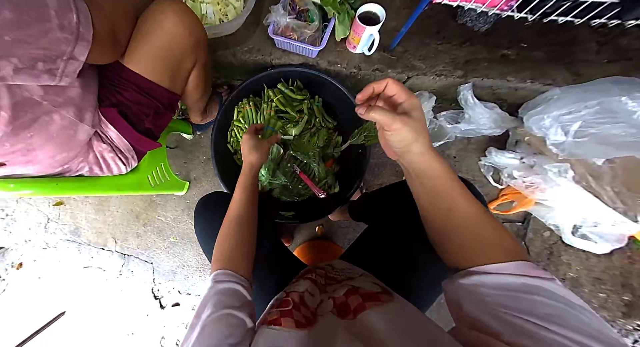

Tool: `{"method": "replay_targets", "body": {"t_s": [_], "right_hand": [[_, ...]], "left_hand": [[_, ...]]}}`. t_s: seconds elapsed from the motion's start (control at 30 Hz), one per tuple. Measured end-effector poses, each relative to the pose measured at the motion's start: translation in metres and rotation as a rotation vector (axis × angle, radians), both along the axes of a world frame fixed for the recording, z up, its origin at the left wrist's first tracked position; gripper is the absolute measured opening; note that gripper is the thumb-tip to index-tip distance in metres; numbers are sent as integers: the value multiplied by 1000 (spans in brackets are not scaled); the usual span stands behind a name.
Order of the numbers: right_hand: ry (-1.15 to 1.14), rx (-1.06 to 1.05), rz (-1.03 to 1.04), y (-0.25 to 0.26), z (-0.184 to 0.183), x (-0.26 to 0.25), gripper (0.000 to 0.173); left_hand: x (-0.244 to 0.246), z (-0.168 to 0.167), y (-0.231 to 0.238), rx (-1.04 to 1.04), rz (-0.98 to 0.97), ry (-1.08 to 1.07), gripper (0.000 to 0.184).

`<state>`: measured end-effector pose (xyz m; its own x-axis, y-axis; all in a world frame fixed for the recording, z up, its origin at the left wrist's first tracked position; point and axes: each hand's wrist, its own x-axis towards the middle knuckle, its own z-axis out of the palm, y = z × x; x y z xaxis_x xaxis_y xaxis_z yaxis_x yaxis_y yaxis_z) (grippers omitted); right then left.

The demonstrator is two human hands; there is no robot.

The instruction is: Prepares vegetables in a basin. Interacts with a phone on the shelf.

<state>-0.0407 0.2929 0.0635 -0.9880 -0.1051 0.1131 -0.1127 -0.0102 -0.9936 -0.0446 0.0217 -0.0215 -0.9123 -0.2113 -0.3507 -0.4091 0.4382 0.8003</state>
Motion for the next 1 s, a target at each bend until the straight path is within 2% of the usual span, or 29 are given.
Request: {"method": "replay_targets", "body": {"t_s": [0.07,0.2,0.27,0.37,0.43,0.5,0.57,0.63,0.7,0.77,0.83,0.9,1.0], "right_hand": [[-2,36,12,5,0,0,18],[-40,253,32,21,-1,-5,19],[-69,379,16,27,-7,-7,21],[-132,580,84,15,-31,-9,24],[-252,750,281,-7,-62,-9,27],[-431,917,520,-32,-114,-3,31],[-636,1036,656,-55,-173,12,33],[-745,1115,583,-73,-221,37,37],[-719,1156,442,-83,-260,64,48],[-636,1168,357,-86,-281,83,48],[-652,1187,374,-83,-278,85,50],[-806,1177,434,-76,-257,70,55],[-961,1212,572,-63,-195,34,38]], "left_hand": [[-33,0,-3,-53,36,13,61],[-86,9,-5,-183,-28,34,90],[-90,19,-2,-209,-94,58,88],[-81,18,1,-189,-203,82,73],[-70,0,2,-139,-202,40,64],[-57,-30,7,-79,-179,-70,56],[-41,-65,15,-27,-179,-182,50],[-23,-98,24,34,-178,-278,45],[-5,-121,29,85,-158,-350,40],[8,-134,29,112,-110,-391,35],[13,-141,26,124,-73,-410,33],[13,-144,24,110,-21,-405,32],[11,-148,24,79,47,-474,30]]}}
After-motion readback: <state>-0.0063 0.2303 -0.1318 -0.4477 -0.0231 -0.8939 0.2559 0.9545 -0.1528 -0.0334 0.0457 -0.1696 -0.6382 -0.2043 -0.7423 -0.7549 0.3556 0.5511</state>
